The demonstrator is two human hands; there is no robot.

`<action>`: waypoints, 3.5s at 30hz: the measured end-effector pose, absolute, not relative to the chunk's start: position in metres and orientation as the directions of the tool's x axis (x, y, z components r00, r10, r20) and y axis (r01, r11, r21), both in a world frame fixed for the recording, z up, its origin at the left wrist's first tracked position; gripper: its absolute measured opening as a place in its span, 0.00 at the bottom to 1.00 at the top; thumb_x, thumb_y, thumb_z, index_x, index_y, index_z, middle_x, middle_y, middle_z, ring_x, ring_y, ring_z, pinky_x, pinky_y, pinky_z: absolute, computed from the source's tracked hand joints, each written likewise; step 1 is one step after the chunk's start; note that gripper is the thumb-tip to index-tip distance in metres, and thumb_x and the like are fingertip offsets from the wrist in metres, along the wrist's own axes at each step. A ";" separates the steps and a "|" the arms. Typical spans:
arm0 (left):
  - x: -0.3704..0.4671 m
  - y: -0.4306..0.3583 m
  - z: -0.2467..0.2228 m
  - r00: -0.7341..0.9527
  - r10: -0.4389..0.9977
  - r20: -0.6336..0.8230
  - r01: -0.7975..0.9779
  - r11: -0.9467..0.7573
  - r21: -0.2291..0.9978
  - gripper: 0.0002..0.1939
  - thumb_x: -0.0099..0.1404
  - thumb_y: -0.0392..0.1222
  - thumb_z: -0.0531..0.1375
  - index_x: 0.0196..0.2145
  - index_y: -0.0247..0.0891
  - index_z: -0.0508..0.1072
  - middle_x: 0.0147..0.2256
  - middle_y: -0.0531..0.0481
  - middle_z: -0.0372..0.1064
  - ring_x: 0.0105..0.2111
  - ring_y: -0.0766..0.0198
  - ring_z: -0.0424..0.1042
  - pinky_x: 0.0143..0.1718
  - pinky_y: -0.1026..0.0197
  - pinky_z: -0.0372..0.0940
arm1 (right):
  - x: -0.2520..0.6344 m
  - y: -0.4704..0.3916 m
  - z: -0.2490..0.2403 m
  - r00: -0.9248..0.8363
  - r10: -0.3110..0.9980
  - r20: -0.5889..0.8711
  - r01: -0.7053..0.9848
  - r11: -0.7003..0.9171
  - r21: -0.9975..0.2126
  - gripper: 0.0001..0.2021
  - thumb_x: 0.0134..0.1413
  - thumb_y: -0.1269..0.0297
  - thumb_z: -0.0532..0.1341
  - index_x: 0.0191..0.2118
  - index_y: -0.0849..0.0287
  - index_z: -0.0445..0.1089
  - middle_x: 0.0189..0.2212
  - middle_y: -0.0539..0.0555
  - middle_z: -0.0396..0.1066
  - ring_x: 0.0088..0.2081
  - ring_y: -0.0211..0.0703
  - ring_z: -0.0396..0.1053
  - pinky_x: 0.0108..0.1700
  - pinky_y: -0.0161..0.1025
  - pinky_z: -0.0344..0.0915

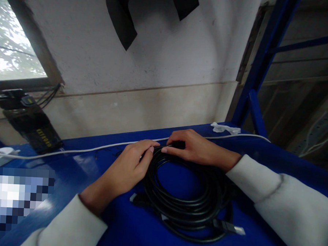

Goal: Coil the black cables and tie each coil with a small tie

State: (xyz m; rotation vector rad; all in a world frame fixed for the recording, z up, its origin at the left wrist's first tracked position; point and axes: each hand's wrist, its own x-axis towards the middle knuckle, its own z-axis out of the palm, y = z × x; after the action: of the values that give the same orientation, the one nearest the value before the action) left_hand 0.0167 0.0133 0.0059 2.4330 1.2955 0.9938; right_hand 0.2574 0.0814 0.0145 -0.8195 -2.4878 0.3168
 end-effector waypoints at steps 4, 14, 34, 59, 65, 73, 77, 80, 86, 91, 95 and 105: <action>0.017 0.013 0.007 0.386 0.804 0.452 0.663 -0.583 0.470 0.17 0.79 0.41 0.52 0.54 0.40 0.79 0.55 0.44 0.79 0.56 0.52 0.77 0.63 0.48 0.66 | 0.258 0.081 0.014 -0.695 0.607 0.387 0.492 0.793 -0.360 0.23 0.68 0.42 0.61 0.44 0.58 0.81 0.37 0.55 0.80 0.37 0.44 0.74 0.40 0.40 0.64; 0.018 0.011 0.009 0.384 0.793 0.473 0.665 -0.593 0.454 0.16 0.79 0.40 0.53 0.53 0.40 0.79 0.54 0.44 0.80 0.55 0.52 0.78 0.62 0.48 0.68 | 0.258 0.081 0.015 -0.697 0.604 0.388 0.479 0.794 -0.375 0.24 0.68 0.41 0.60 0.44 0.58 0.81 0.37 0.55 0.80 0.37 0.45 0.75 0.40 0.40 0.64; 0.019 0.011 0.010 0.391 0.787 0.477 0.654 -0.602 0.458 0.16 0.79 0.40 0.53 0.52 0.40 0.79 0.53 0.44 0.81 0.54 0.52 0.78 0.61 0.50 0.68 | 0.258 0.081 0.014 -0.687 0.612 0.391 0.488 0.788 -0.375 0.25 0.67 0.40 0.61 0.44 0.58 0.81 0.38 0.55 0.80 0.38 0.45 0.75 0.41 0.40 0.64; 0.018 0.013 0.008 0.396 0.785 0.477 0.643 -0.608 0.466 0.16 0.79 0.40 0.52 0.53 0.41 0.79 0.53 0.44 0.81 0.54 0.51 0.79 0.61 0.48 0.68 | 0.258 0.080 0.015 -0.691 0.611 0.386 0.495 0.789 -0.364 0.25 0.67 0.40 0.60 0.43 0.58 0.81 0.37 0.56 0.81 0.36 0.45 0.74 0.40 0.41 0.64; 0.018 0.013 0.008 0.391 0.796 0.462 0.644 -0.595 0.480 0.17 0.79 0.40 0.52 0.54 0.40 0.79 0.55 0.44 0.80 0.55 0.52 0.77 0.62 0.47 0.67 | 0.258 0.081 0.015 -0.694 0.610 0.382 0.489 0.789 -0.372 0.23 0.68 0.41 0.61 0.44 0.58 0.81 0.38 0.56 0.81 0.37 0.45 0.75 0.40 0.40 0.65; 0.018 0.012 0.009 0.392 0.794 0.464 0.648 -0.597 0.474 0.16 0.79 0.41 0.52 0.53 0.40 0.79 0.54 0.44 0.80 0.54 0.51 0.78 0.61 0.48 0.68 | 0.257 0.080 0.015 -0.689 0.614 0.385 0.490 0.786 -0.377 0.24 0.67 0.40 0.61 0.44 0.58 0.81 0.38 0.56 0.81 0.37 0.45 0.75 0.41 0.40 0.65; 0.019 0.012 0.009 0.400 0.790 0.466 0.635 -0.605 0.480 0.16 0.79 0.40 0.52 0.53 0.39 0.79 0.53 0.44 0.80 0.54 0.52 0.78 0.61 0.49 0.67 | 0.257 0.080 0.015 -0.689 0.610 0.390 0.484 0.789 -0.379 0.23 0.67 0.42 0.61 0.44 0.58 0.81 0.38 0.56 0.81 0.37 0.45 0.75 0.41 0.40 0.65; 0.018 0.013 0.009 0.397 0.795 0.459 0.639 -0.599 0.483 0.16 0.79 0.40 0.52 0.54 0.38 0.79 0.54 0.44 0.80 0.55 0.52 0.77 0.62 0.49 0.66 | 0.257 0.080 0.015 -0.695 0.610 0.382 0.491 0.790 -0.367 0.24 0.68 0.41 0.61 0.43 0.59 0.81 0.37 0.56 0.81 0.36 0.45 0.75 0.40 0.40 0.64; 0.018 0.013 0.009 0.397 0.799 0.452 0.640 -0.593 0.488 0.17 0.79 0.40 0.52 0.54 0.38 0.79 0.54 0.44 0.80 0.54 0.53 0.77 0.61 0.50 0.66 | 0.257 0.080 0.016 -0.692 0.617 0.375 0.497 0.784 -0.372 0.23 0.68 0.42 0.61 0.43 0.59 0.81 0.37 0.56 0.80 0.36 0.45 0.75 0.40 0.40 0.64; 0.018 0.013 0.008 0.396 0.798 0.454 0.641 -0.594 0.486 0.16 0.79 0.39 0.52 0.54 0.39 0.79 0.54 0.45 0.80 0.54 0.53 0.77 0.60 0.50 0.67 | 0.257 0.080 0.017 -0.697 0.610 0.377 0.490 0.789 -0.372 0.23 0.68 0.42 0.61 0.43 0.59 0.81 0.37 0.55 0.81 0.36 0.45 0.75 0.39 0.40 0.64; 0.018 0.012 0.009 0.399 0.795 0.457 0.642 -0.598 0.480 0.16 0.79 0.39 0.52 0.54 0.38 0.79 0.54 0.44 0.80 0.54 0.53 0.77 0.61 0.50 0.67 | 0.257 0.080 0.017 -0.694 0.613 0.377 0.495 0.787 -0.368 0.23 0.68 0.42 0.61 0.43 0.59 0.81 0.37 0.55 0.81 0.37 0.45 0.75 0.39 0.40 0.64; 0.018 0.013 0.008 0.396 0.798 0.455 0.649 -0.593 0.476 0.17 0.79 0.40 0.52 0.54 0.39 0.79 0.55 0.43 0.79 0.56 0.51 0.77 0.61 0.48 0.67 | 0.258 0.080 0.016 -0.694 0.606 0.388 0.486 0.792 -0.369 0.23 0.67 0.42 0.62 0.44 0.58 0.81 0.38 0.55 0.81 0.37 0.45 0.75 0.40 0.40 0.64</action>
State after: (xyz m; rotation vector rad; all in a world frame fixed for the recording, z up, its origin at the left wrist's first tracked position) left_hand 0.0176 0.0129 0.0080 2.4307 1.2830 0.9794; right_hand 0.2578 0.0799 0.0159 -0.8137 -2.4821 0.3261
